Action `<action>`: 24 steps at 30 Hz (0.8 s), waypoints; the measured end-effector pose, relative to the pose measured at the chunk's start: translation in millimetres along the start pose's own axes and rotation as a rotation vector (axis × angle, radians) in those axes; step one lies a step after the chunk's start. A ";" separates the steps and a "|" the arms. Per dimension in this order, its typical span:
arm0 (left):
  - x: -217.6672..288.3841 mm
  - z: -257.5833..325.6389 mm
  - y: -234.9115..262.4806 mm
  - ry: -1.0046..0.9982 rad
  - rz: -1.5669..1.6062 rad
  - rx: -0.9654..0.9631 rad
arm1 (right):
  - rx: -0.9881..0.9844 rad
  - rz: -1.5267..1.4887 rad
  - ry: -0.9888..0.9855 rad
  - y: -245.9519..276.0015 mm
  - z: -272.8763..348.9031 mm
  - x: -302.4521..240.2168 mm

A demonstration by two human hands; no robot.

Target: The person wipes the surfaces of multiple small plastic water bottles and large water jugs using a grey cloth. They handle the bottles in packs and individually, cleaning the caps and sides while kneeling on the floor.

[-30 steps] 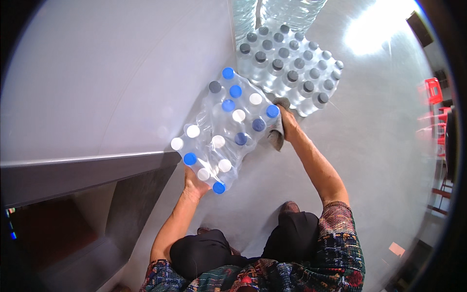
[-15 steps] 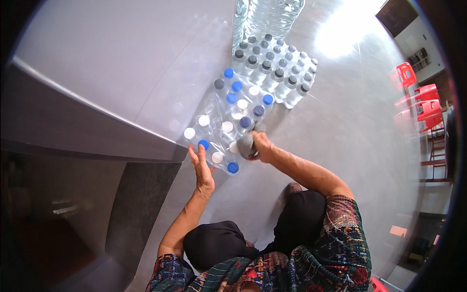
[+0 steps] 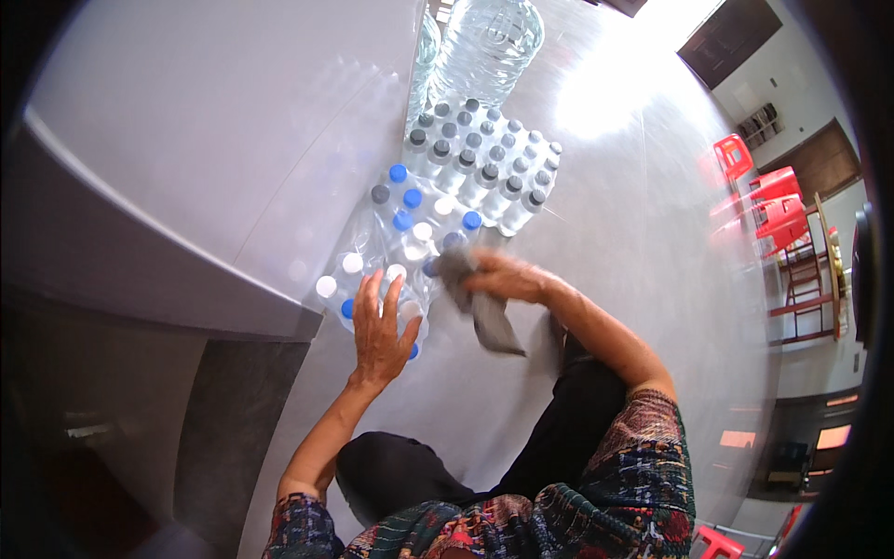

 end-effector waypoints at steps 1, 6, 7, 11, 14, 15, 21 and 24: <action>-4.3 3.6 -2.3 0.015 0.001 -0.064 | 0.233 -0.067 0.048 31.8 -0.9 3.1; 2.3 -9.8 3.9 -0.011 -0.122 -0.033 | 1.043 0.318 0.171 135.9 -4.0 72.1; 8.7 -20.9 2.0 -0.026 -0.137 -0.038 | 1.083 0.400 0.163 150.1 -15.5 84.2; 41.3 -82.5 -20.9 -0.053 -0.162 -0.083 | 1.005 0.845 0.338 167.0 -66.0 108.9; 65.3 -129.0 -57.4 -0.045 -0.188 -0.145 | 0.796 0.791 0.440 165.6 -90.6 110.4; 70.9 -144.1 -74.3 -0.037 -0.200 -0.164 | 0.761 0.774 0.473 170.6 -97.0 109.8; 93.2 -229.1 -171.7 0.013 -0.181 -0.044 | 1.020 0.627 0.265 284.5 -160.4 138.0; 89.8 -246.5 -213.6 0.126 -0.265 -0.103 | 1.119 0.486 0.130 305.8 -175.6 138.9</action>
Point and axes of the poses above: each hand's wrist, its own z-axis away from the middle knuckle, its own y-axis out of the back of the hand, x = y × z, the point moved 6 cm from there along -z, towards the middle knuckle, and after that the axes turned 2 degrees about -y, right-handed, at the moved point
